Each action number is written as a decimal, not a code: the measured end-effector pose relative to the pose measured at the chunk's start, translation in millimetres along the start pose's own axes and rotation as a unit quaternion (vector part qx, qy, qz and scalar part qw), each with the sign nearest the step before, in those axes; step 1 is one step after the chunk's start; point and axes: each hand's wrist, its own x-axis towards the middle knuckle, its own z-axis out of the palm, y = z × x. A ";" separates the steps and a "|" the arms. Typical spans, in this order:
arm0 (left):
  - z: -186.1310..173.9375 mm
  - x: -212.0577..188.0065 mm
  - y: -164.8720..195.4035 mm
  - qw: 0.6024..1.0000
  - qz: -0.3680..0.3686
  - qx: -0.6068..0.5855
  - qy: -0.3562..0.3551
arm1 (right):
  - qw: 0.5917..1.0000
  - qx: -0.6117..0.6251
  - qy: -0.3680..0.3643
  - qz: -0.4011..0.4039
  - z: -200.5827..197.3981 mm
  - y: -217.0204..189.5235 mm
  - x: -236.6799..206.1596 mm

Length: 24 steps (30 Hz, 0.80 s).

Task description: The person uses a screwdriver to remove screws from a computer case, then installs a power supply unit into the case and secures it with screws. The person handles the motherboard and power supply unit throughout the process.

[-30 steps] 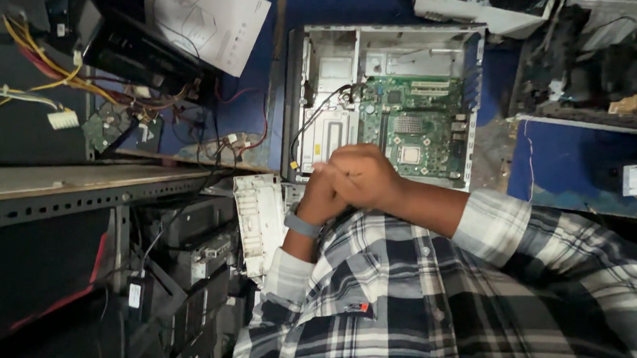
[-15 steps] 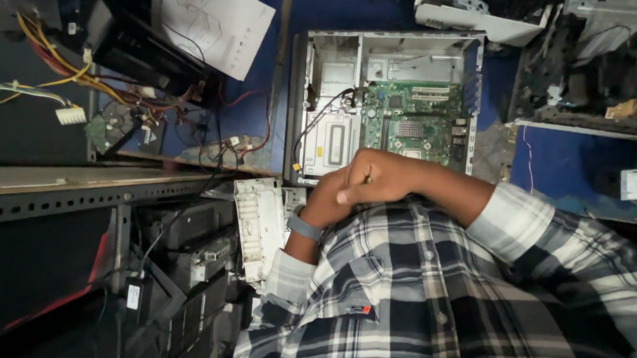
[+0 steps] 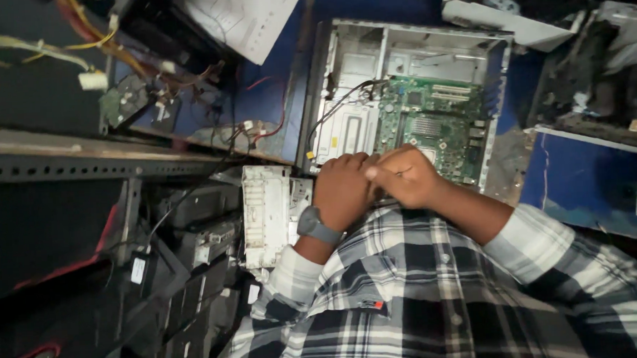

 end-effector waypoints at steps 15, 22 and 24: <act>4.0 1.5 53.9 0.987 -0.130 0.088 0.045 | 0.992 0.058 -0.110 0.038 -39.6 -10.2 -0.2; 10.0 -0.8 52.0 0.986 -0.145 0.078 0.003 | 0.991 0.023 -0.016 0.129 -32.5 4.1 -13.9; 13.2 -2.8 49.8 0.980 -0.161 0.105 -0.044 | 0.989 -0.027 0.032 0.139 -16.0 0.9 -13.7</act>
